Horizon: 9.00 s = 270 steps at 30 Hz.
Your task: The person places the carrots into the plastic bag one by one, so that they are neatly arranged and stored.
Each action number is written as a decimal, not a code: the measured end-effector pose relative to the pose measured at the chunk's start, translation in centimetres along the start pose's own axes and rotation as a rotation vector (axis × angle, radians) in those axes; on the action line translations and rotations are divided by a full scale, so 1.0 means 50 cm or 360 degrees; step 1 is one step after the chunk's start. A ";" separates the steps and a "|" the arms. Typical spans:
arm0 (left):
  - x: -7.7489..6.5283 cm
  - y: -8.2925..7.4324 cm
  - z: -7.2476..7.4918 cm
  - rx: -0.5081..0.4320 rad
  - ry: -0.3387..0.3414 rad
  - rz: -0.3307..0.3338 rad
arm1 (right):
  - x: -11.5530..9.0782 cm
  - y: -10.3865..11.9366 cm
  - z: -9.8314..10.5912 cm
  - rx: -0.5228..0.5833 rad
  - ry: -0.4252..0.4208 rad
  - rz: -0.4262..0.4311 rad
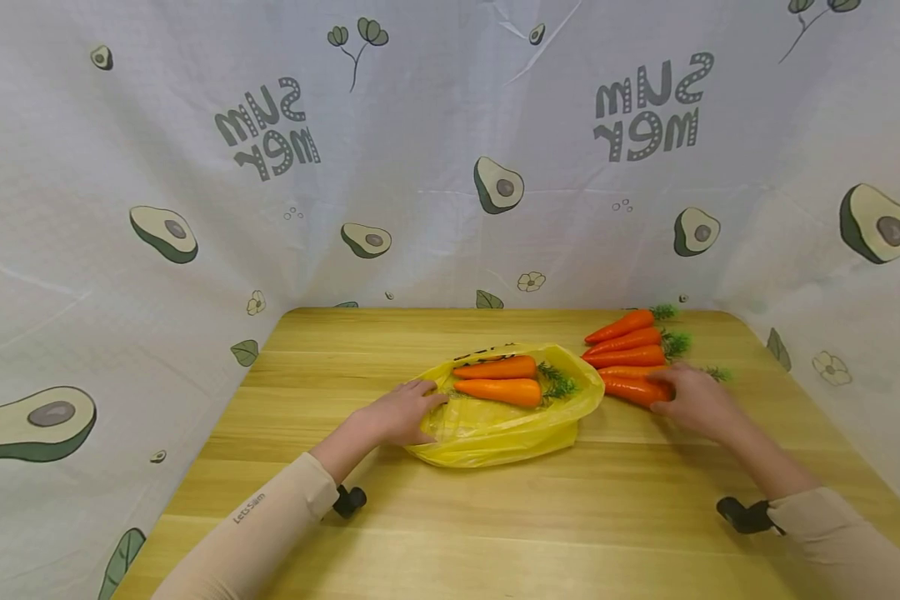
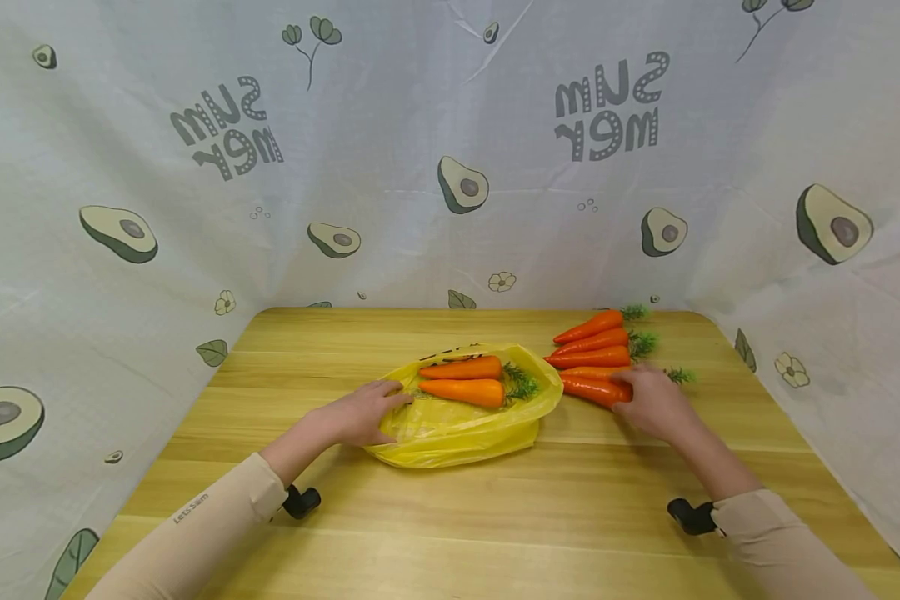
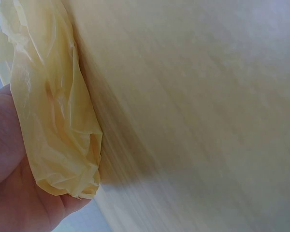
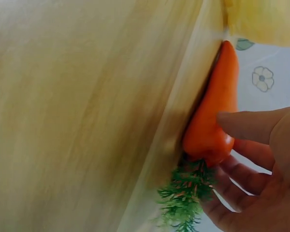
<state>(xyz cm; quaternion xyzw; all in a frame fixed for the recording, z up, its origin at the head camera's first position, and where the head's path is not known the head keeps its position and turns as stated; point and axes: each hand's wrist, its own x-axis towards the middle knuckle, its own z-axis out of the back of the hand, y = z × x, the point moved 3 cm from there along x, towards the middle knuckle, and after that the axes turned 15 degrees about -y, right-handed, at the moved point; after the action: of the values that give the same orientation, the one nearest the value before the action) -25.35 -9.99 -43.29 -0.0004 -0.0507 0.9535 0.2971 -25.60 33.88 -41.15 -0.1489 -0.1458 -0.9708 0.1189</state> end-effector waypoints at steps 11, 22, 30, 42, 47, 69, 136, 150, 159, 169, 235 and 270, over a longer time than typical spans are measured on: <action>0.000 -0.002 0.002 -0.0011 -0.0004 0.0004 | -0.005 -0.010 -0.011 -0.0023 0.0034 -0.0040; 0.002 0.002 -0.006 0.0003 0.0007 0.0016 | -0.008 -0.009 -0.013 0.0005 0.0014 -0.0022; 0.003 0.002 -0.005 0.0001 -0.0005 0.0005 | -0.017 -0.019 -0.011 0.0030 0.0019 -0.0038; 0.003 0.003 -0.003 -0.0016 0.0006 0.0015 | -0.018 -0.024 0.022 0.0157 0.0045 -0.0097; 0.003 0.003 -0.004 -0.0021 -0.0001 0.0015 | -0.014 -0.020 0.039 0.0162 0.0034 -0.0073; 0.003 0.005 -0.004 -0.0014 0.0004 0.0014 | 0.006 0.044 0.119 0.0166 0.0007 -0.0064; 0.001 0.002 -0.008 0.0017 -0.0012 -0.0005 | 0.067 0.354 -0.009 0.0300 0.0202 0.0210; 0.002 0.002 -0.007 0.0021 -0.0012 -0.0002 | 0.062 0.365 -0.057 0.0190 0.0195 0.0252; -0.001 0.000 -0.008 -0.0014 -0.0006 0.0012 | 0.049 0.361 -0.078 0.0105 0.0140 0.0295; 0.001 -0.001 -0.006 0.0022 -0.0010 -0.0011 | 0.050 0.354 -0.087 0.0061 0.0077 0.0320; 0.002 -0.002 -0.006 -0.0028 0.0003 0.0025 | 0.038 0.333 0.009 -0.0028 -0.0192 0.0299; 0.000 -0.001 -0.005 -0.0041 -0.0010 0.0000 | 0.037 0.085 0.084 0.0177 -0.0051 0.0021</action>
<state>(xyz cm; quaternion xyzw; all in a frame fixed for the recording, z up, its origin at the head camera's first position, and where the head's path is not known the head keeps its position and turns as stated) -25.34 -9.93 -43.52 -0.0012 -0.0639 0.9528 0.2969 -25.09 30.93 -35.65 -0.1586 -0.2005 -0.9578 0.1311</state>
